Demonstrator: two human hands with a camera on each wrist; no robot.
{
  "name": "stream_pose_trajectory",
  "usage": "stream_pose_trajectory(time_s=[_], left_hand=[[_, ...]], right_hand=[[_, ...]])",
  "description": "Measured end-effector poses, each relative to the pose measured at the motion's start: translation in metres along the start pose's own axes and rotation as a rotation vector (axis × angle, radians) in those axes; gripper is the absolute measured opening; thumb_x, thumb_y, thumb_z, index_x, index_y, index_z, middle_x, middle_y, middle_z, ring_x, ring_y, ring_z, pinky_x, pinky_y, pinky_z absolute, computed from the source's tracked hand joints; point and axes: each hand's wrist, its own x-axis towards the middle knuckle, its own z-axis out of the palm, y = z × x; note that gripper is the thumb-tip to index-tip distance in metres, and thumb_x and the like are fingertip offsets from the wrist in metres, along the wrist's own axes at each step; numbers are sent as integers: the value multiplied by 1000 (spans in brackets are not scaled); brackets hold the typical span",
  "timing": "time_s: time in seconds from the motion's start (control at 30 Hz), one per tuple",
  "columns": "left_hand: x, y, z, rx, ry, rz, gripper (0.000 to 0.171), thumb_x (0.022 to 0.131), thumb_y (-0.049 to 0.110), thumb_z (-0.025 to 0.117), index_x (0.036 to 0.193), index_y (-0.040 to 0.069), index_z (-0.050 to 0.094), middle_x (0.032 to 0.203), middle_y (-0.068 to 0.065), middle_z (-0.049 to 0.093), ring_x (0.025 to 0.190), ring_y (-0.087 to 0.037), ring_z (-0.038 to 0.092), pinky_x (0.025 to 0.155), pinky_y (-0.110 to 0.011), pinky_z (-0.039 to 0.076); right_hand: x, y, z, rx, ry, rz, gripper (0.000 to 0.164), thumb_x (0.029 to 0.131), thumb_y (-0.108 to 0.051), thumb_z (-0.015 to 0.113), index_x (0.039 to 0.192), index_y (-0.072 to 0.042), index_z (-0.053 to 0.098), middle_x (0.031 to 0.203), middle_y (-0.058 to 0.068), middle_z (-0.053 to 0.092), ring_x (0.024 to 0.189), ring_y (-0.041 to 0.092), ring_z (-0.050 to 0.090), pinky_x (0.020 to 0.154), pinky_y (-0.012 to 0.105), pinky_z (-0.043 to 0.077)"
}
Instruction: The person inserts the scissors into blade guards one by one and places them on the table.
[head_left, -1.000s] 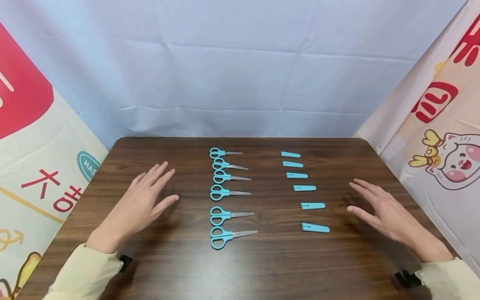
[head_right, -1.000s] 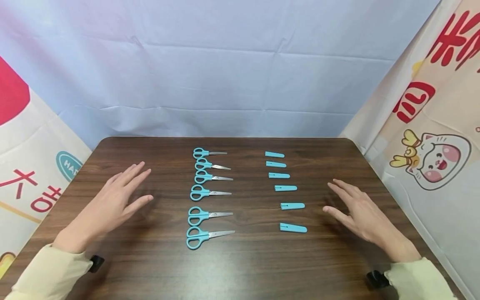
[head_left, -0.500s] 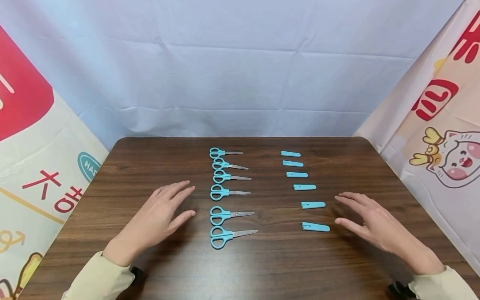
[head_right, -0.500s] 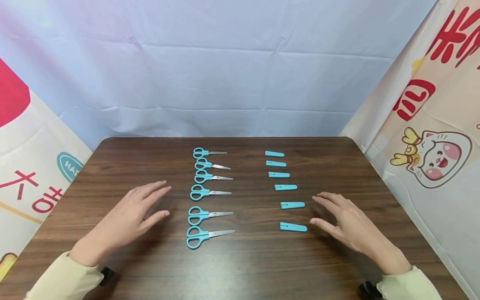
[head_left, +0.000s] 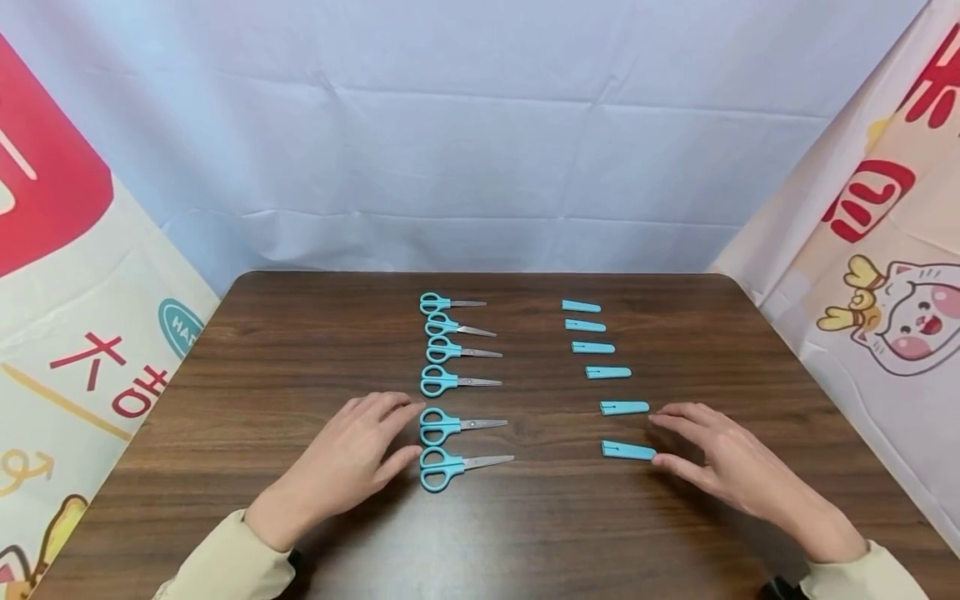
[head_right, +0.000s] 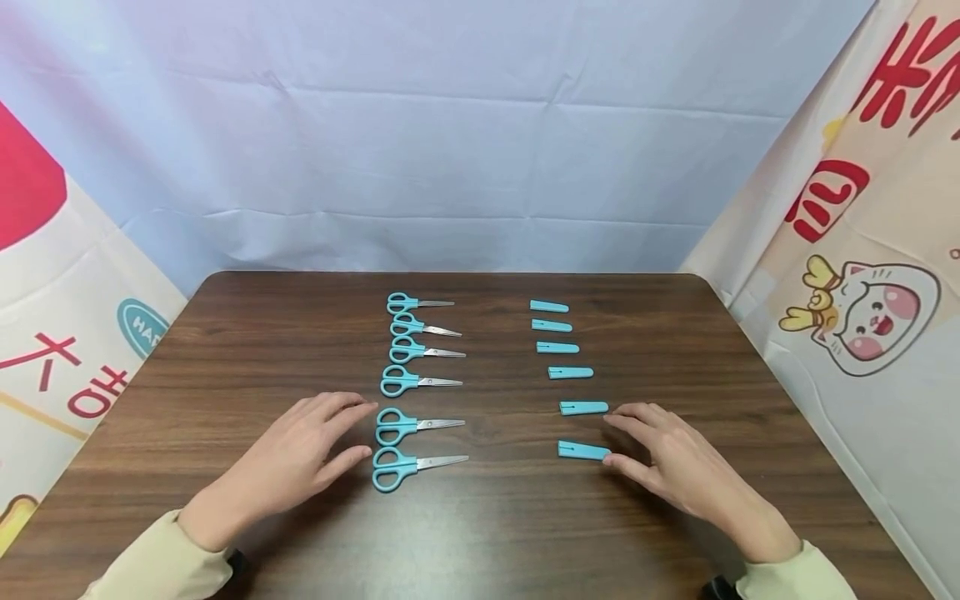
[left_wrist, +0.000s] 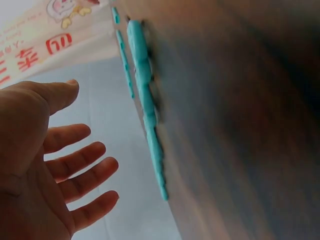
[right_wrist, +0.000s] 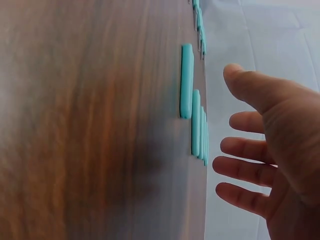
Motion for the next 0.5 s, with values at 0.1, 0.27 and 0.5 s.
stream_pose_trajectory(time_s=[0.1, 0.27, 0.5], left_hand=[[0, 5, 4, 2, 1, 9, 49, 94, 33, 78, 135, 7, 66, 127, -9, 64, 118, -27, 61, 95, -51, 51], [0, 12, 10, 10, -9, 15, 49, 94, 35, 77, 134, 8, 68, 126, -7, 64, 114, -24, 62, 93, -50, 52], [2, 22, 18, 24, -31, 29, 47, 94, 37, 77, 131, 9, 69, 125, -6, 63, 108, -21, 61, 86, -45, 53]], right_hand=[[0, -3, 2, 3, 6, -9, 49, 80, -34, 89, 122, -14, 74, 122, -2, 66, 108, 19, 65, 84, 41, 52], [1, -6, 5, 8, 17, -26, 47, 80, -34, 90, 120, -15, 75, 120, -6, 66, 106, 16, 65, 85, 34, 51], [3, -11, 10, 27, 11, -47, 46, 81, -30, 89, 122, -15, 75, 120, -4, 66, 105, 15, 66, 81, 39, 54]])
